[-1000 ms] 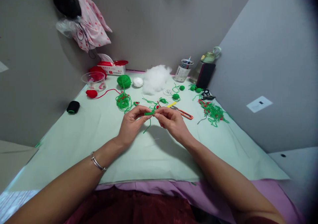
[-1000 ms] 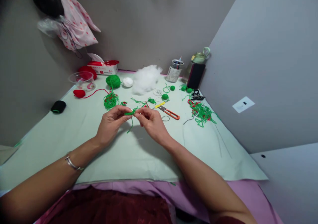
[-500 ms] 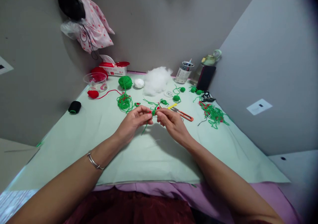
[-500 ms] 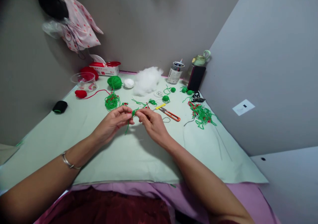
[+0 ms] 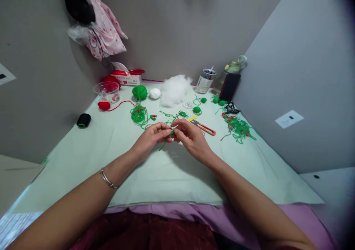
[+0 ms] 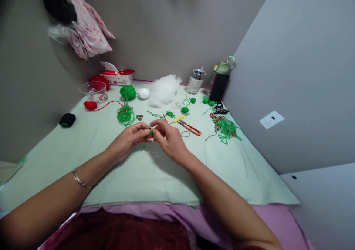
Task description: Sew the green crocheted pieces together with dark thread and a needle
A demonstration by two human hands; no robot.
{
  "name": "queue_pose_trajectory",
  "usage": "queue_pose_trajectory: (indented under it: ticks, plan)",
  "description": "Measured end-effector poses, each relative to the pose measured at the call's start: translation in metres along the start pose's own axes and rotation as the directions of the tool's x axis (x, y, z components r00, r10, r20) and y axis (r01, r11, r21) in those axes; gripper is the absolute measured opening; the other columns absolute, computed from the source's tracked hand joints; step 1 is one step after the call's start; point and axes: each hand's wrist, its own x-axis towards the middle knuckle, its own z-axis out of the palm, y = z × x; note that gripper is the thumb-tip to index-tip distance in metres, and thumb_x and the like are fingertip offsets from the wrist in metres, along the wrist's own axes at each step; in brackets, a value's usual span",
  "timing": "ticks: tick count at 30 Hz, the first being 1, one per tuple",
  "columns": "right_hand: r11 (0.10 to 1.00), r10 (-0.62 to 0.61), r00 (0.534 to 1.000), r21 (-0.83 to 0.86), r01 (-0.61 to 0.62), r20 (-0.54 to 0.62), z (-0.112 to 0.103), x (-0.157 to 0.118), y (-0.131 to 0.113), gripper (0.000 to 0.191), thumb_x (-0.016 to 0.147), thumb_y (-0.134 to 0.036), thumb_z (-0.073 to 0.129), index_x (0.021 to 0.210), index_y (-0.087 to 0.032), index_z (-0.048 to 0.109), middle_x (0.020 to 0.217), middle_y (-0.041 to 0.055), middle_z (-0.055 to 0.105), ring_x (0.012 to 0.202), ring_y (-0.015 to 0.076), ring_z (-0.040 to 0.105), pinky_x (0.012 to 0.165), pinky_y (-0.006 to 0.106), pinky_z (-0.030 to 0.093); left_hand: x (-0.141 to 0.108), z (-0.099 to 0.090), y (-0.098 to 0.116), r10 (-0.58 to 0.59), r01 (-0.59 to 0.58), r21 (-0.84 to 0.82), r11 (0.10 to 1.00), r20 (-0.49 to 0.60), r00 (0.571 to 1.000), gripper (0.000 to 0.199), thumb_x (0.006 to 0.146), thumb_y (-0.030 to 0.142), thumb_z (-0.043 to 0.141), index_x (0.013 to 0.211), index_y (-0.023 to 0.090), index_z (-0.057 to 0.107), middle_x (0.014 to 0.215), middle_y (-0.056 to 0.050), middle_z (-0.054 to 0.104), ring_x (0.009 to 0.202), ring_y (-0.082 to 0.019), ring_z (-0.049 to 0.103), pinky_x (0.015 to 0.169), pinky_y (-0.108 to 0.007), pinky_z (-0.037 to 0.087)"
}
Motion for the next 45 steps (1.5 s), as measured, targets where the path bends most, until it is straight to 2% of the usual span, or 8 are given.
queue_pose_trajectory:
  ticks: [7,15,18,21,23,32,38,45]
  plan:
    - [0.928,-0.307,0.947,-0.251,0.275,-0.097,-0.001,0.0,-0.002,0.01,0.094,-0.022,0.06,0.089,-0.021,0.069,0.094,0.0075,0.07,0.088,0.0179,0.063,0.072,0.03,0.048,0.002,0.001,0.001,0.067,-0.055,0.139,0.989,-0.086,0.994,0.025,0.073,0.034,0.078,0.081,0.016,0.062,0.07,0.002,0.062,0.068,-0.012,0.061,0.07,-0.026,0.046]
    - [0.856,0.007,0.915,0.476,0.203,-0.402,-0.088,0.001,-0.03,0.01,0.09,-0.032,0.068,0.087,-0.024,0.064,0.07,-0.0027,0.061,0.043,0.0065,0.044,0.037,0.023,0.028,0.012,-0.024,0.011,0.161,-0.105,0.189,0.976,-0.307,0.938,0.022,0.072,0.031,0.074,0.081,0.017,0.059,0.065,0.001,0.064,0.063,-0.015,0.065,0.067,-0.028,0.048]
    - [0.815,0.128,0.731,0.491,0.307,-0.67,-0.15,-0.007,-0.003,0.01,0.079,-0.02,0.078,0.077,-0.021,0.069,0.064,-0.0033,0.052,0.056,0.0075,0.056,0.052,0.024,0.044,0.017,-0.046,0.023,0.279,-0.22,0.179,0.959,-0.464,0.841,0.021,0.069,0.027,0.074,0.08,0.017,0.06,0.066,0.003,0.062,0.062,-0.012,0.063,0.067,-0.026,0.048]
    - [0.897,0.123,0.285,0.229,0.378,-0.951,-0.196,-0.02,0.024,0.021,0.078,-0.013,0.074,0.062,-0.025,0.067,0.061,-0.0013,0.053,0.064,0.0128,0.062,0.061,0.03,0.049,0.019,-0.06,0.031,0.372,-0.331,0.183,0.926,-0.596,0.712,0.017,0.068,0.023,0.073,0.077,0.017,0.06,0.071,0.004,0.06,0.062,-0.01,0.061,0.069,-0.024,0.047]
    - [0.931,0.046,0.221,0.123,0.345,-0.974,-0.203,-0.022,0.031,0.021,0.08,-0.012,0.069,0.075,-0.032,0.071,0.062,-0.0018,0.056,0.067,0.0167,0.064,0.059,0.032,0.048,0.019,-0.06,0.031,0.38,-0.355,0.167,0.92,-0.606,0.699,0.016,0.069,0.023,0.072,0.077,0.017,0.06,0.072,0.004,0.06,0.063,-0.009,0.06,0.069,-0.024,0.047]
    - [0.996,-0.089,0.95,-0.032,0.083,-0.3,-0.04,0.011,-0.002,0.01,0.091,-0.024,0.063,0.09,-0.019,0.072,0.074,0.0009,0.064,0.065,0.0125,0.058,0.062,0.028,0.045,0.004,-0.008,0.002,0.398,-0.309,0.308,0.9,-0.285,0.872,0.018,0.081,0.03,0.072,0.086,0.019,0.059,0.078,0.002,0.06,0.071,-0.014,0.062,0.073,-0.029,0.047]
    - [0.965,-0.172,0.979,-0.216,0.146,-0.105,0.006,0.006,-0.003,0.008,0.09,-0.022,0.068,0.084,-0.018,0.07,0.072,0.0004,0.056,0.066,0.0126,0.049,0.063,0.028,0.039,-0.004,0.003,-0.003,0.495,-0.374,0.446,0.813,-0.191,0.848,0.012,0.084,0.028,0.068,0.086,0.02,0.059,0.083,-0.001,0.061,0.081,-0.016,0.059,0.08,-0.031,0.047]
    - [0.897,-0.267,0.963,0.358,0.259,-0.029,-0.059,-0.002,-0.019,0.014,0.086,-0.032,0.074,0.076,-0.023,0.074,0.065,0.0008,0.059,0.06,0.0138,0.055,0.057,0.03,0.045,0.014,-0.038,0.014,0.64,-0.368,0.564,0.74,-0.421,0.643,0.014,0.079,0.025,0.071,0.084,0.02,0.059,0.083,-0.001,0.062,0.078,-0.016,0.059,0.077,-0.03,0.048]
